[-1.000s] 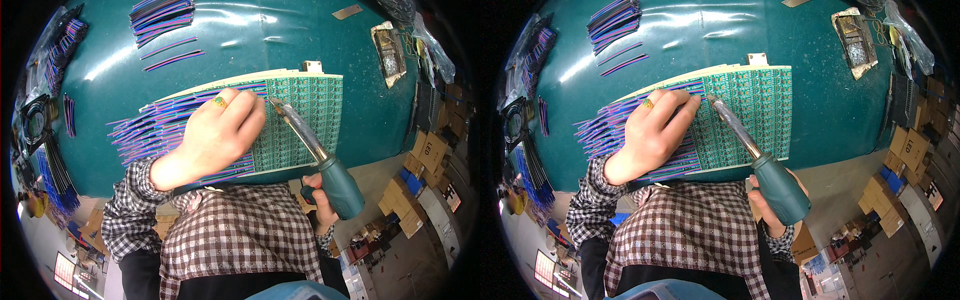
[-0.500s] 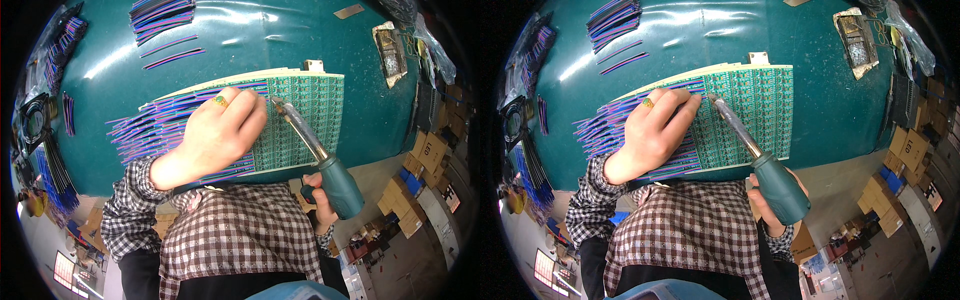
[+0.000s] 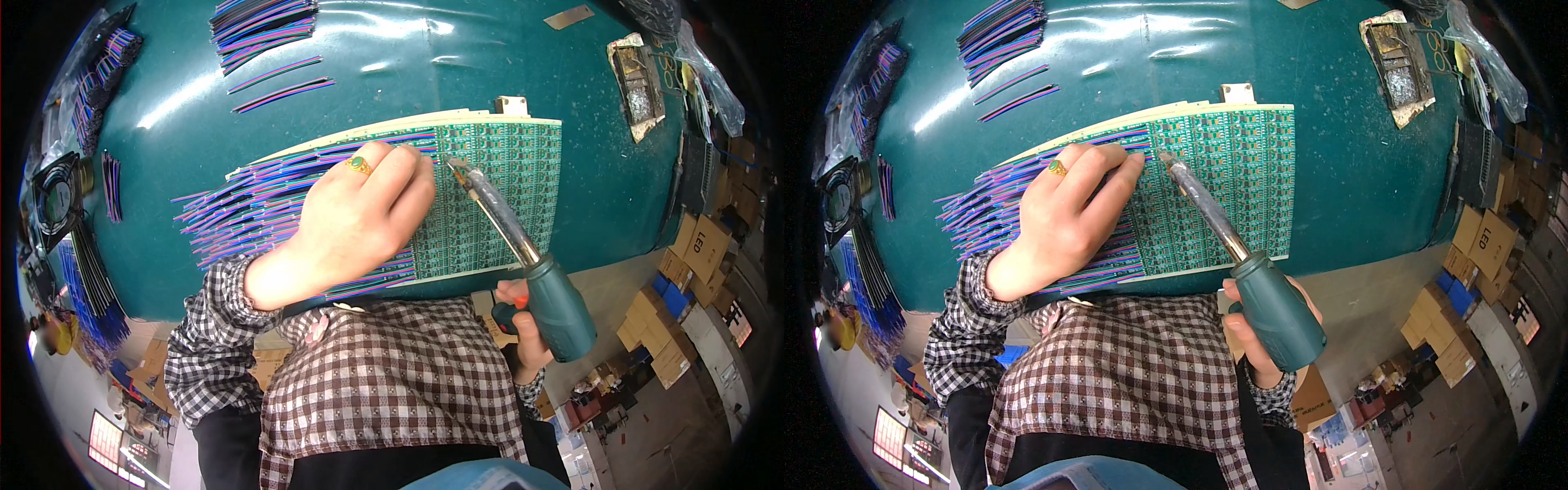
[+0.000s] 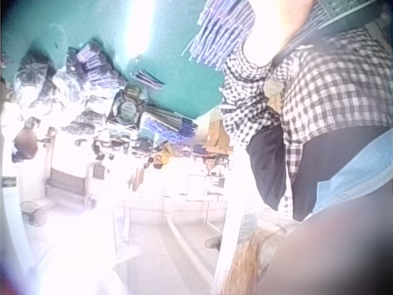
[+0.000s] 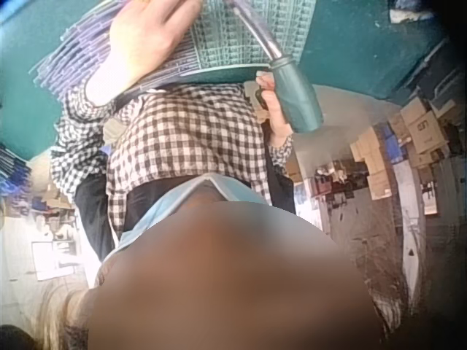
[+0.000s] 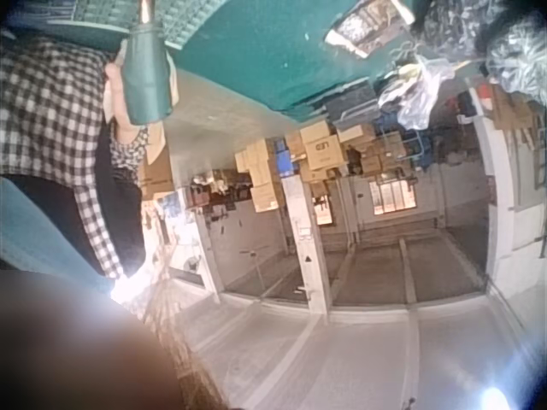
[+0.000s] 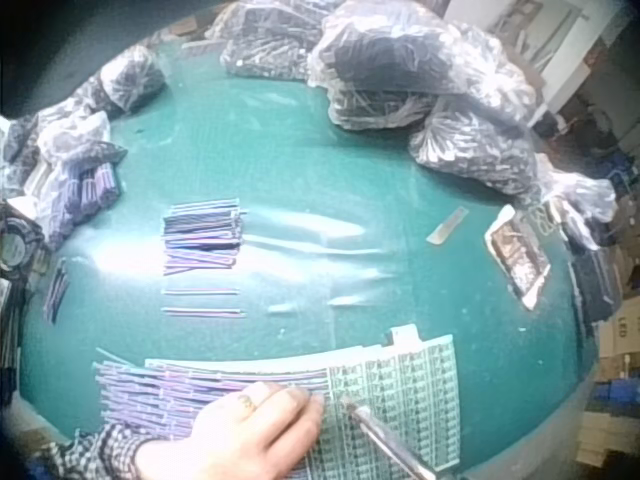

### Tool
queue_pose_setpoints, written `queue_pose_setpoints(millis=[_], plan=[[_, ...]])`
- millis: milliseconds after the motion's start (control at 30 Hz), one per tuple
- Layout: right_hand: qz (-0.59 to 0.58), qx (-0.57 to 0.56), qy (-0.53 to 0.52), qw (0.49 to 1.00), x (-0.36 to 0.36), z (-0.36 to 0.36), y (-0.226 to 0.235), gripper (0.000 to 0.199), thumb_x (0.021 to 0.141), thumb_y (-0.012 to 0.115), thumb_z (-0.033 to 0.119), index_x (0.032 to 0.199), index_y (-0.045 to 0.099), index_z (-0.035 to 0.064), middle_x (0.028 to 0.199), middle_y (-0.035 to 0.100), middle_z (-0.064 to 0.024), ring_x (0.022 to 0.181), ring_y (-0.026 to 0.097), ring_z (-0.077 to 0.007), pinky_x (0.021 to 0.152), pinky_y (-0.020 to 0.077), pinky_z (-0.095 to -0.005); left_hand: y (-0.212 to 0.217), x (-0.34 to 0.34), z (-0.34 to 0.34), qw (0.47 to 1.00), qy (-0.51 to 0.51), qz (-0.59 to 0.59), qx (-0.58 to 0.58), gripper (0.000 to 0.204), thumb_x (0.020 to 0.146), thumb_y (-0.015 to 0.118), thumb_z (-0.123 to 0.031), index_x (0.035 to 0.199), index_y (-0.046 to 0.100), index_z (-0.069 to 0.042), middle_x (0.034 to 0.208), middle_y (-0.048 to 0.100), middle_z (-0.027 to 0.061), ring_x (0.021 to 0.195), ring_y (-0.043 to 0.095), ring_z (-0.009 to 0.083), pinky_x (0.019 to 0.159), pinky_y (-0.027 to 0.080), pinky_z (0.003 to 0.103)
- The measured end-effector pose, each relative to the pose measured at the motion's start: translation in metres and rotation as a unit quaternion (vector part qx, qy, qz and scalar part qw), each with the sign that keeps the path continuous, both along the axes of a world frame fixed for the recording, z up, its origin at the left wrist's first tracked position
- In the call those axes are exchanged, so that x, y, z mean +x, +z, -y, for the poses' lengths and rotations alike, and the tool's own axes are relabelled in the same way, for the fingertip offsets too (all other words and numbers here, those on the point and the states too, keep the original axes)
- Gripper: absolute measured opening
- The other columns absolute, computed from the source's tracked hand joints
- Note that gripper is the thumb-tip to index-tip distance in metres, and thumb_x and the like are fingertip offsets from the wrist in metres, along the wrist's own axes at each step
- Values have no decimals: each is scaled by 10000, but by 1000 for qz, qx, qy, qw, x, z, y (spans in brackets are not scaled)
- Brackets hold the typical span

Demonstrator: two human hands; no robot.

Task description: The person solders bundles of wires to a circuit board with a soldering iron.

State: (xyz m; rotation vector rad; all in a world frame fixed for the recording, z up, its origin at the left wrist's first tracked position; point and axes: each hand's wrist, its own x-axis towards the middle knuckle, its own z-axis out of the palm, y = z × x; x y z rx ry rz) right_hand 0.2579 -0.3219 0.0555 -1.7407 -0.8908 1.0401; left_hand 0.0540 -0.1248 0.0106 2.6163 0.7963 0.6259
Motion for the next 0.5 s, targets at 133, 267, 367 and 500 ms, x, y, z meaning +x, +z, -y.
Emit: queue_pose_setpoints(millis=[133, 267, 367, 500], plan=[[-28, 15, -16, 999, -1, 6, -4, 623, 741, 871, 121, 1221, 547, -107, 987, 716, -189, 882, 725, -250, 801, 588, -353, 0, 1, 0, 1000, -3, 5, -2, 393, 666, 665, -24, 1055, 676, 31, 962, 616, 110, 779, 608, 236, 669, 526, 325], [-40, 17, -42, 998, -4, 6, -4, 616, 735, 871, 105, 1216, 551, -107, 980, 717, -183, 888, 724, -241, 806, 587, -348, 0, 1, 0, 1000, -1, 4, -1, 386, 671, 667, -25, 1053, 675, 30, 959, 617, 109, 782, 610, 237, 676, 527, 324], [-34, 11, -39, 999, -4, 5, -4, 615, 733, 874, 113, 1212, 556, -106, 971, 719, -179, 886, 725, -236, 805, 586, -344, 0, 1, 0, 1000, 2, 3, 4, 378, 674, 671, -25, 1048, 675, 30, 953, 619, 108, 782, 613, 235, 676, 528, 325], [-25, 4, -25, 999, -3, 4, -5, 614, 731, 878, 119, 1208, 563, -103, 953, 728, -167, 881, 726, -224, 805, 582, -333, 0, 1, 0, 1000, 0, 6, -2, 373, 676, 674, -23, 1046, 676, 29, 947, 621, 106, 779, 614, 235, 675, 528, 326]])
